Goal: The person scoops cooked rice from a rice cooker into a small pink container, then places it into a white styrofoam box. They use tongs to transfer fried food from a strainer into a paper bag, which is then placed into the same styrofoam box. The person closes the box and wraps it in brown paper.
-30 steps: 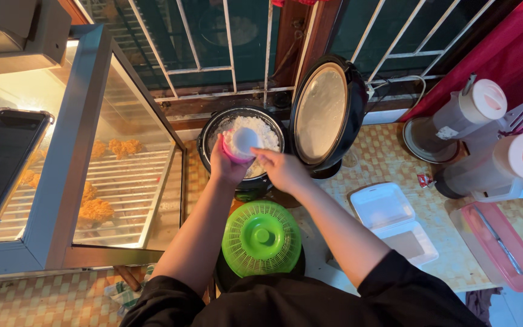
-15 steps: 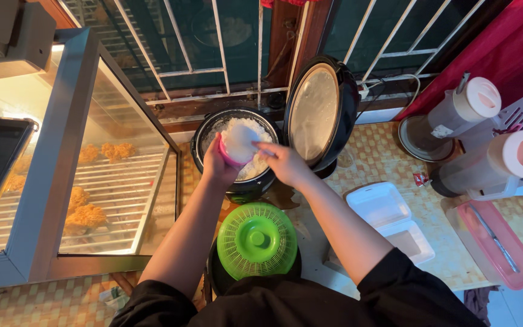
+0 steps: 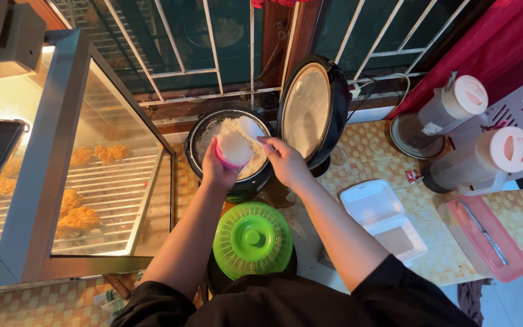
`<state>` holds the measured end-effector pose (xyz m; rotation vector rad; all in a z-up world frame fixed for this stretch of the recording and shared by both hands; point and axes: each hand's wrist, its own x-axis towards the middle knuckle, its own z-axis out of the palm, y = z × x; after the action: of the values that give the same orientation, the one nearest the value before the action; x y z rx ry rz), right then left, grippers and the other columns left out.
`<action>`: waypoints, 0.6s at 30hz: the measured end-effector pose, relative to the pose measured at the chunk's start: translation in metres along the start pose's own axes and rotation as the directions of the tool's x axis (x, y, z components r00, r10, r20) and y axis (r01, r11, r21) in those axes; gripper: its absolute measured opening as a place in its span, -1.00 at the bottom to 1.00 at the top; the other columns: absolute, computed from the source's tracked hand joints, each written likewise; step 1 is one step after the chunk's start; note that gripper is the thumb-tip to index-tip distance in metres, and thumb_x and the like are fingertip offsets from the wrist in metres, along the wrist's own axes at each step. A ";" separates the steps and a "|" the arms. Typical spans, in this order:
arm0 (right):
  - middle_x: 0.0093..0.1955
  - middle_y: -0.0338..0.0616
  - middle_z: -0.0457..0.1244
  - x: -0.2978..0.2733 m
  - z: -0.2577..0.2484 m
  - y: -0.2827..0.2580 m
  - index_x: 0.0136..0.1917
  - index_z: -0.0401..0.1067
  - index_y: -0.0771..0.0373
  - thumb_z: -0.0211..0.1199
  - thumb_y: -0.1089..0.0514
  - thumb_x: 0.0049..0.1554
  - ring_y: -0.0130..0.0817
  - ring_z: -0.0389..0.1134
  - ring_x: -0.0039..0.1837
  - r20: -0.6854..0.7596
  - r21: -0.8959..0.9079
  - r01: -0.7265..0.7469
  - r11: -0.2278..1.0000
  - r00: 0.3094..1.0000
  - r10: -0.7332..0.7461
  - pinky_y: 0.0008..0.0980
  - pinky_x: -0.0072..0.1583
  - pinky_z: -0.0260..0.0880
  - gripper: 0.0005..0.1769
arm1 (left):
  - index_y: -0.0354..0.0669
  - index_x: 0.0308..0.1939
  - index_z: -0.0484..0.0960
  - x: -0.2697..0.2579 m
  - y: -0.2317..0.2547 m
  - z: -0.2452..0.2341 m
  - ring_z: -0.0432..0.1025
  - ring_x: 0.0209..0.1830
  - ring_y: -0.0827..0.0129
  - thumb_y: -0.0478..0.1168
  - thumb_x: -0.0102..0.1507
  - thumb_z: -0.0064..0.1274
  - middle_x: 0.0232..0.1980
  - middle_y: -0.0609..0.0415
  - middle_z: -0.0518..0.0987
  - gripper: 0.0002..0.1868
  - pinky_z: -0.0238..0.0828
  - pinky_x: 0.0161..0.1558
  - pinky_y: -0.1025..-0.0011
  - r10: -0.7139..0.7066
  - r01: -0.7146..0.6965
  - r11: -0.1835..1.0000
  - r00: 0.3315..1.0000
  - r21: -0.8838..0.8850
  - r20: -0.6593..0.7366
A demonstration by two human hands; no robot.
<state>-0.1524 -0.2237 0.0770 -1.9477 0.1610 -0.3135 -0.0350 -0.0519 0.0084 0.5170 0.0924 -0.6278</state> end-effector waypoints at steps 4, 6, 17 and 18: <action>-0.07 -0.08 0.36 -0.009 0.004 -0.010 0.35 0.48 0.07 0.10 0.03 0.35 -0.37 0.34 -0.04 -0.011 -0.059 -0.016 0.998 1.000 0.015 -0.43 0.07 0.38 -0.65 | -0.17 0.34 0.42 -0.011 0.004 0.009 0.37 0.38 0.00 0.18 0.43 -0.36 0.34 -0.10 0.50 -0.38 0.25 0.37 -0.12 -0.026 0.026 0.999 1.000 -0.021 -0.002; -0.02 -0.06 0.41 -0.014 0.013 -0.016 0.34 0.48 0.04 0.11 0.01 0.33 -0.28 0.43 0.00 -0.007 -0.181 0.046 0.982 0.999 -0.048 -0.39 0.08 0.43 -0.65 | -0.18 0.35 0.42 -0.011 0.004 0.011 0.37 0.37 0.01 0.24 0.42 -0.36 0.34 -0.11 0.50 -0.33 0.26 0.37 -0.08 -0.050 0.051 0.999 0.997 -0.006 0.062; 0.07 0.04 0.42 -0.024 0.050 -0.021 0.36 0.43 0.02 0.10 0.03 0.30 -0.14 0.49 0.14 0.115 -0.104 0.084 0.991 0.991 -0.072 -0.30 0.11 0.46 -0.63 | -0.17 0.23 0.47 0.026 -0.001 -0.040 0.47 0.14 0.11 0.10 0.49 -0.27 0.13 0.00 0.56 -0.53 0.44 0.15 0.10 0.099 -0.101 0.992 0.995 0.078 0.027; 0.06 0.04 0.43 -0.022 0.053 -0.015 0.35 0.44 0.02 0.09 0.03 0.31 -0.14 0.50 0.11 0.094 -0.098 0.070 0.993 0.994 -0.061 -0.30 0.11 0.46 -0.63 | -0.18 0.22 0.48 0.024 -0.004 -0.042 0.48 0.13 0.13 0.07 0.48 -0.28 0.12 0.00 0.58 -0.54 0.45 0.13 0.13 0.124 -0.125 0.987 0.992 0.100 0.014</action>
<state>-0.1581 -0.1654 0.0679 -2.0667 0.0543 -0.2639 -0.0151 -0.0474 -0.0359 0.6132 0.0206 -0.5141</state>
